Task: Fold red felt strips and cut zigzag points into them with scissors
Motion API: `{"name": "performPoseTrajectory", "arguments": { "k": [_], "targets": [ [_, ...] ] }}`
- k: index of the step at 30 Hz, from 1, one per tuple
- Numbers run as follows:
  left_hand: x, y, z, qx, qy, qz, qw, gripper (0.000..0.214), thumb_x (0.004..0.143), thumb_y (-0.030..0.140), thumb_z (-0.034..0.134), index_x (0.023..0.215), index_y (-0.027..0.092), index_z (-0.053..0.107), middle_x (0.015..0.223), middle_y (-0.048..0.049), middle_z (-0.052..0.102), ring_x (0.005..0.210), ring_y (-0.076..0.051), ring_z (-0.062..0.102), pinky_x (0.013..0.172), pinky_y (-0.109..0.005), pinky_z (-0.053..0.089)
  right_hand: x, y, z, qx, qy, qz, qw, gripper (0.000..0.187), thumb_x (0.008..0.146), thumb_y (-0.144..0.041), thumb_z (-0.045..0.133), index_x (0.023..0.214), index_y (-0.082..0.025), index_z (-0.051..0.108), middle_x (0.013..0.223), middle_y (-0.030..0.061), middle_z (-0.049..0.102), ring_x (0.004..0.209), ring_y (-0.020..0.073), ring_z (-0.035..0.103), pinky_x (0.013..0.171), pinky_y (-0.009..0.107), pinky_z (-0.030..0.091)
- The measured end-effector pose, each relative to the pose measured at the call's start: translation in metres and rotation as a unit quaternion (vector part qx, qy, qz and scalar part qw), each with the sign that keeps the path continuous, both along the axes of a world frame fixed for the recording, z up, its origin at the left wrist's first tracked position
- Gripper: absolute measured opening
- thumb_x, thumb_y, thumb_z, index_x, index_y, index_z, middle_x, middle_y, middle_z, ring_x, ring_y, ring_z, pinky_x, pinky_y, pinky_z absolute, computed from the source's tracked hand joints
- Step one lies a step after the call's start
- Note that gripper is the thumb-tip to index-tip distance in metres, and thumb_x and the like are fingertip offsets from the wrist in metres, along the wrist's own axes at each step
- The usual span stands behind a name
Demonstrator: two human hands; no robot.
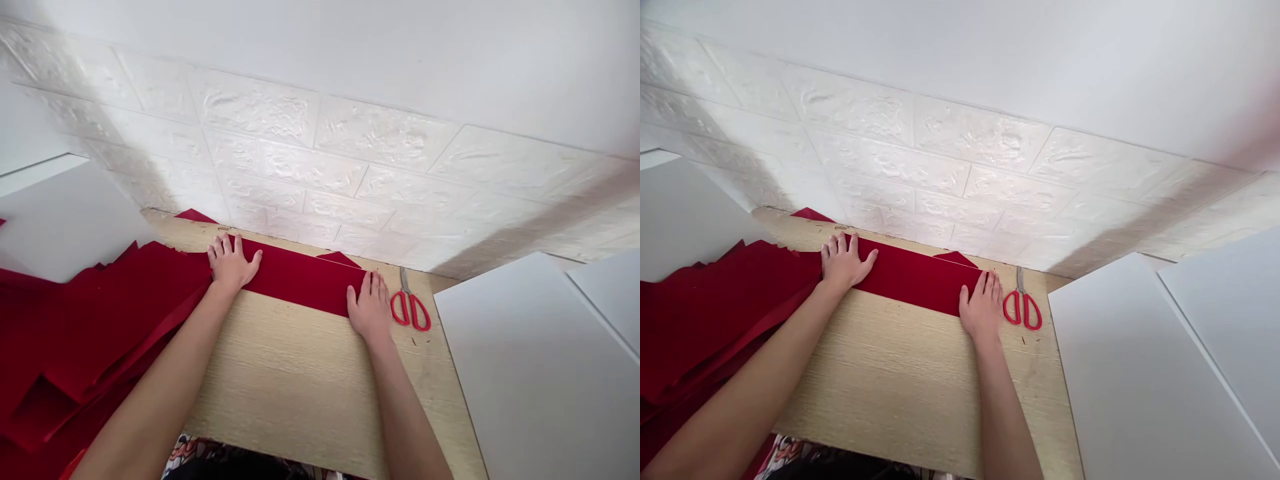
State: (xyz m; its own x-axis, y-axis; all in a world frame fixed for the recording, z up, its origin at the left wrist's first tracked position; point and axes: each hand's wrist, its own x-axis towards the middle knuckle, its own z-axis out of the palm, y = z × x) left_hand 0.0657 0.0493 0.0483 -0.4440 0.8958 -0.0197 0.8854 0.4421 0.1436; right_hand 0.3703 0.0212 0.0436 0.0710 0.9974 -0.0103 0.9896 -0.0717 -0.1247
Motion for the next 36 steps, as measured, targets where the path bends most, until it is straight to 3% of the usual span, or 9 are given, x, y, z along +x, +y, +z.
{"name": "performPoseTrajectory", "arguments": {
  "k": [8,12,15,18,21,23,25,28,36],
  "targets": [
    [0.004,-0.002,0.002,-0.009,0.009,0.0,1.0,0.085,0.097,0.059,0.03,0.161,0.002,0.023,0.169,-0.0219,0.014,0.158,-0.037,0.013,0.127,-0.054,0.012,0.0,0.001,0.001,-0.031,0.02,-0.003,0.999,0.075,0.1,-0.04,0.026,0.157,0.008,0.025,0.168,0.0248,0.021,0.158,0.0326,0.016,0.128,0.044,0.01],
    [0.003,0.0,0.004,-0.018,-0.003,0.002,1.0,0.084,0.098,0.058,0.029,0.162,0.006,0.022,0.17,-0.0173,0.014,0.159,-0.035,0.01,0.128,-0.055,0.01,-0.001,0.005,0.012,-0.053,0.089,-0.041,0.994,0.079,0.1,-0.043,0.022,0.157,0.011,0.023,0.168,0.0254,0.017,0.159,0.033,0.013,0.128,0.046,0.009],
    [0.001,0.001,0.0,-0.015,-0.006,0.001,1.0,0.085,0.098,0.06,0.028,0.162,0.004,0.021,0.17,-0.0185,0.015,0.159,-0.035,0.009,0.128,-0.054,0.009,-0.018,0.004,0.025,-0.014,0.131,-0.059,0.989,0.08,0.101,-0.045,0.016,0.157,0.011,0.02,0.168,0.0266,0.015,0.159,0.0345,0.011,0.128,0.051,0.008],
    [0.0,0.001,-0.003,-0.013,-0.005,-0.001,1.0,0.086,0.098,0.06,0.028,0.162,0.003,0.021,0.17,-0.0202,0.015,0.159,-0.035,0.01,0.128,-0.054,0.008,-0.064,0.001,0.038,-0.017,0.142,0.062,0.988,0.08,0.102,-0.049,0.013,0.159,0.008,0.02,0.17,0.0228,0.013,0.16,0.0313,0.007,0.129,0.048,0.006],
    [0.001,0.001,-0.003,-0.012,-0.004,0.002,1.0,0.086,0.097,0.059,0.03,0.162,0.003,0.021,0.169,-0.0212,0.015,0.159,-0.035,0.01,0.128,-0.054,0.009,-0.124,0.001,0.04,-0.058,0.146,0.219,0.963,0.08,0.104,-0.054,0.016,0.162,0.001,0.019,0.171,0.0167,0.011,0.16,0.0273,0.003,0.129,0.044,0.003],
    [0.001,0.0,-0.001,-0.013,-0.006,0.002,1.0,0.086,0.097,0.058,0.031,0.162,0.003,0.022,0.169,-0.0216,0.015,0.159,-0.035,0.011,0.128,-0.054,0.009,-0.154,0.005,0.035,-0.069,0.131,0.261,0.954,0.078,0.105,-0.053,0.019,0.162,0.001,0.019,0.171,0.0156,0.012,0.16,0.0255,0.003,0.129,0.043,0.001],
    [0.001,0.0,0.0,-0.009,-0.01,-0.001,1.0,0.086,0.097,0.058,0.031,0.161,0.002,0.022,0.169,-0.0222,0.016,0.159,-0.035,0.011,0.128,-0.053,0.009,-0.166,0.009,0.026,-0.087,0.115,0.233,0.962,0.076,0.106,-0.05,0.02,0.162,0.001,0.018,0.171,0.0158,0.012,0.16,0.0244,0.005,0.129,0.043,0.0],
    [0.001,0.0,0.0,0.0,-0.015,0.001,1.0,0.088,0.096,0.059,0.031,0.161,0.0,0.023,0.168,-0.0251,0.016,0.159,-0.036,0.011,0.128,-0.052,0.01,-0.147,0.01,0.014,-0.093,0.087,0.187,0.974,0.074,0.106,-0.051,0.017,0.163,-0.004,0.014,0.172,0.0107,0.01,0.16,0.0226,0.005,0.129,0.047,-0.003],
    [0.0,0.001,-0.005,0.009,-0.014,0.002,1.0,0.091,0.095,0.06,0.033,0.159,-0.004,0.023,0.166,-0.0321,0.013,0.158,-0.04,0.01,0.127,-0.051,0.009,-0.016,-0.005,0.015,-0.087,0.012,-0.006,0.996,0.073,0.105,-0.046,0.017,0.163,-0.003,0.014,0.172,0.0124,0.012,0.16,0.0234,0.011,0.13,0.043,0.005]
  ]
}}
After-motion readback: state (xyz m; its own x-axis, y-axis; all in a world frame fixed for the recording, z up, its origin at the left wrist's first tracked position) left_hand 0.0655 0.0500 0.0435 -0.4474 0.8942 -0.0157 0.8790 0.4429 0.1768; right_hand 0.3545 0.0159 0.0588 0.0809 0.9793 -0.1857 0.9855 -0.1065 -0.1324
